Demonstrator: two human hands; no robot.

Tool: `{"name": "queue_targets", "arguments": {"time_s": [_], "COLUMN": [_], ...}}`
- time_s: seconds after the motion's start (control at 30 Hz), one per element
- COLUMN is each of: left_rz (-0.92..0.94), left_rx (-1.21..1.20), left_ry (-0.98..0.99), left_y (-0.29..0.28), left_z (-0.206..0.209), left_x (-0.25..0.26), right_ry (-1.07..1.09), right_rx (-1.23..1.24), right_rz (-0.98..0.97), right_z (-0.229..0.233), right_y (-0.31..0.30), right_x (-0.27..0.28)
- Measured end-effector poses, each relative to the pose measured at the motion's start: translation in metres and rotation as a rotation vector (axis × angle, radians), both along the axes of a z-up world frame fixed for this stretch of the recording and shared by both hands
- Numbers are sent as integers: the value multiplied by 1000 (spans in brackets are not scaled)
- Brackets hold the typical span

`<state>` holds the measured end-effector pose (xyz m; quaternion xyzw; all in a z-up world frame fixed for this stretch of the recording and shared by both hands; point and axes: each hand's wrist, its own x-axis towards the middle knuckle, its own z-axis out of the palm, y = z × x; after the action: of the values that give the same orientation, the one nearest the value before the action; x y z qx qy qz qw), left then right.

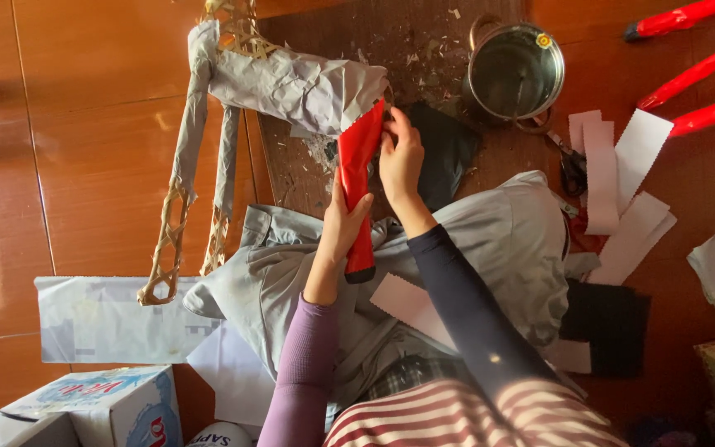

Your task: Applying paper and red tape to a giraffe-shaped wire and paper frame.

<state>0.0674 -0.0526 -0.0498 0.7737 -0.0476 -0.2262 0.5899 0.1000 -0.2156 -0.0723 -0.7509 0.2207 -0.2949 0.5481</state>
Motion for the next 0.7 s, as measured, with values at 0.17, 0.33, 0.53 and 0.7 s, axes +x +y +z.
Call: {"name": "queue_targets", "arguments": {"time_s": [0.17, 0.33, 0.53, 0.7], "left_rz": [-41, -58, -25, -5], "left_rx": [37, 9, -115, -365], "left_ry": [-37, -10, 54, 201], "left_y": [3, 2, 1, 4], "left_z": [1, 5, 7, 15], "left_x": [3, 4, 2, -1], "right_ry": [74, 136, 31, 19], "right_rx": [-339, -62, 301, 558], "right_rz": [-8, -20, 77, 149], "right_z": [18, 26, -28, -35], "right_y": [17, 7, -13, -23], "right_x": [7, 22, 38, 45]}}
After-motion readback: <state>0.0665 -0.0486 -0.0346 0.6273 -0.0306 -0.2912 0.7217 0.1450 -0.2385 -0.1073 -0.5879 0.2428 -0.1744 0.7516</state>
